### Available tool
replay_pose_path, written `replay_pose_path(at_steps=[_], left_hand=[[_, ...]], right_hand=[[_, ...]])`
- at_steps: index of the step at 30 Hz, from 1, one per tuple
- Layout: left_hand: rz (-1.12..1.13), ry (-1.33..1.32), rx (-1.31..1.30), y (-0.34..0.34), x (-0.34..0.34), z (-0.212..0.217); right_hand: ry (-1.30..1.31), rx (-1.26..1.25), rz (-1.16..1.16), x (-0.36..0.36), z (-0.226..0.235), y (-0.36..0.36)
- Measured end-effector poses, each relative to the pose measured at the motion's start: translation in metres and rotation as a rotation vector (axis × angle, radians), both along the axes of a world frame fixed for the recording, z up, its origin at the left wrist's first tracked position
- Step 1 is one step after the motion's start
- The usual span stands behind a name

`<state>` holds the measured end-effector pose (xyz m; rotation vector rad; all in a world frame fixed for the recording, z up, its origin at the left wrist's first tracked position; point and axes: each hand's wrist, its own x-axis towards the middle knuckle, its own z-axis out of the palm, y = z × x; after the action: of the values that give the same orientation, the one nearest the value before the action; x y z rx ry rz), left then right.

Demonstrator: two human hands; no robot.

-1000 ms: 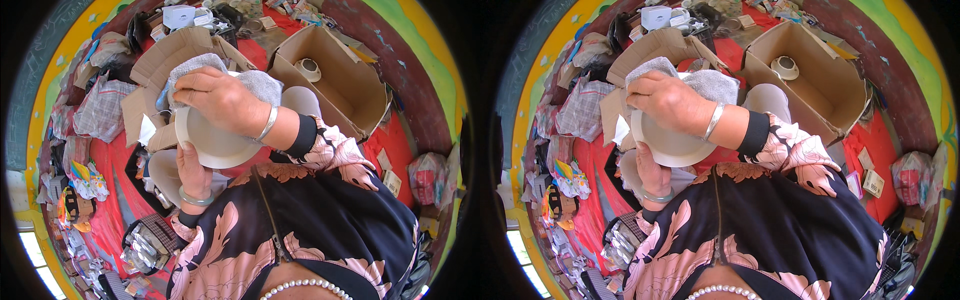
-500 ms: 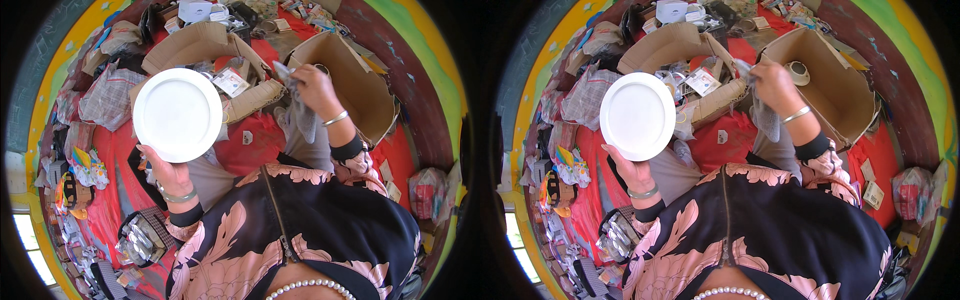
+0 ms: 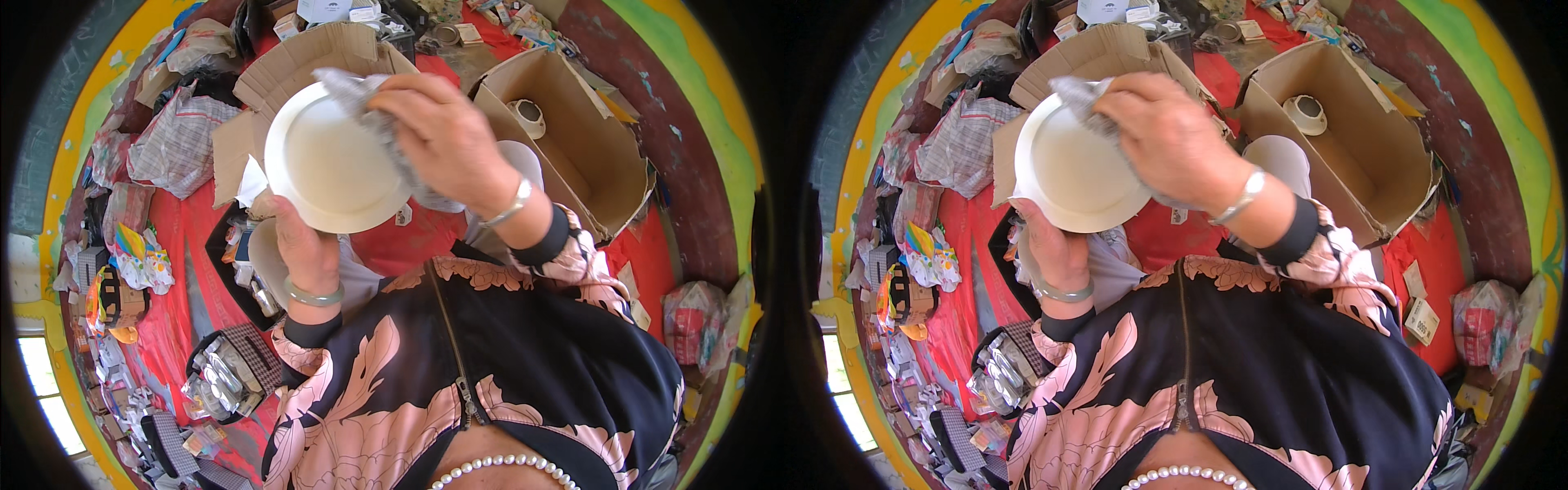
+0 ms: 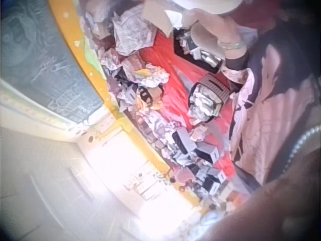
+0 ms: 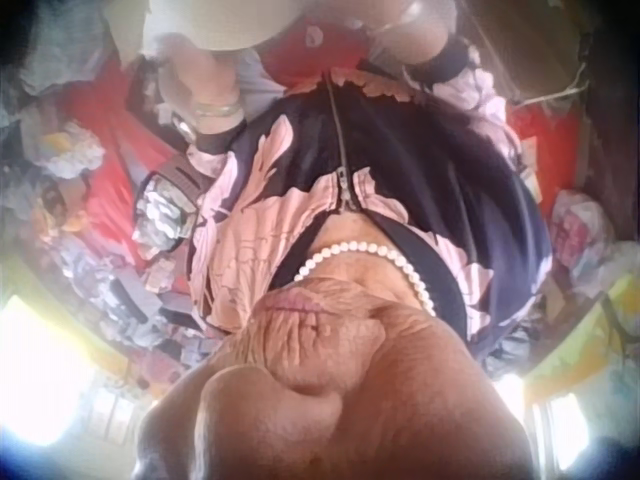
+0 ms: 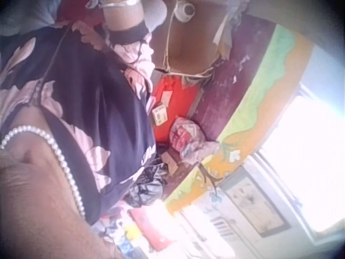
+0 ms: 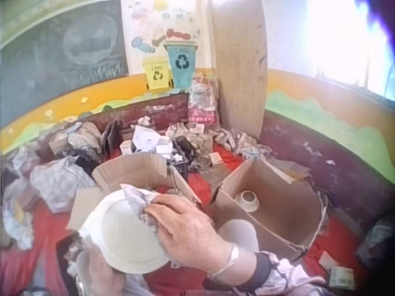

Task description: The person wipes a white circular electronic light fixture with a grey cloth, cleaning the exterior surfaces and edges before placing it into a large cardboard box.

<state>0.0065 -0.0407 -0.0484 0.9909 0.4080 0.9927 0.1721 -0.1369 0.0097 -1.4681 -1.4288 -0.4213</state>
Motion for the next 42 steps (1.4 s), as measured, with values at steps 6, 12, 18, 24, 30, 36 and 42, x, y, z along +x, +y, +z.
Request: replay_pose_path(at_steps=[6,12,18,24,30,36,42], left_hand=[[-0.024,0.014,0.084,-0.011,0.015,-0.008],[-0.013,0.062,-0.176,0.016,0.007,-0.014],[0.272,0.053,0.195,0.058,-0.027,0.010],[0.358,-0.004,0.081,0.070,-0.047,0.013],[0.293,0.031,-0.059,0.051,-0.029,0.010],[0.080,-0.005,-0.070,0.048,-0.008,-0.004],[-0.058,0.027,-0.089,0.028,0.042,-0.001]], right_hand=[[0.178,-0.051,0.185,-0.027,-0.019,0.031],[0.278,-0.451,0.674,-0.027,-0.031,0.006],[0.906,-0.224,0.561,0.056,-0.025,-0.045],[1.417,0.069,0.680,0.079,-0.039,-0.052],[1.520,-0.172,0.448,0.100,-0.086,-0.007],[0.454,-0.645,-0.391,0.119,-0.131,0.026],[0.998,-0.391,0.124,0.071,-0.093,-0.007]])
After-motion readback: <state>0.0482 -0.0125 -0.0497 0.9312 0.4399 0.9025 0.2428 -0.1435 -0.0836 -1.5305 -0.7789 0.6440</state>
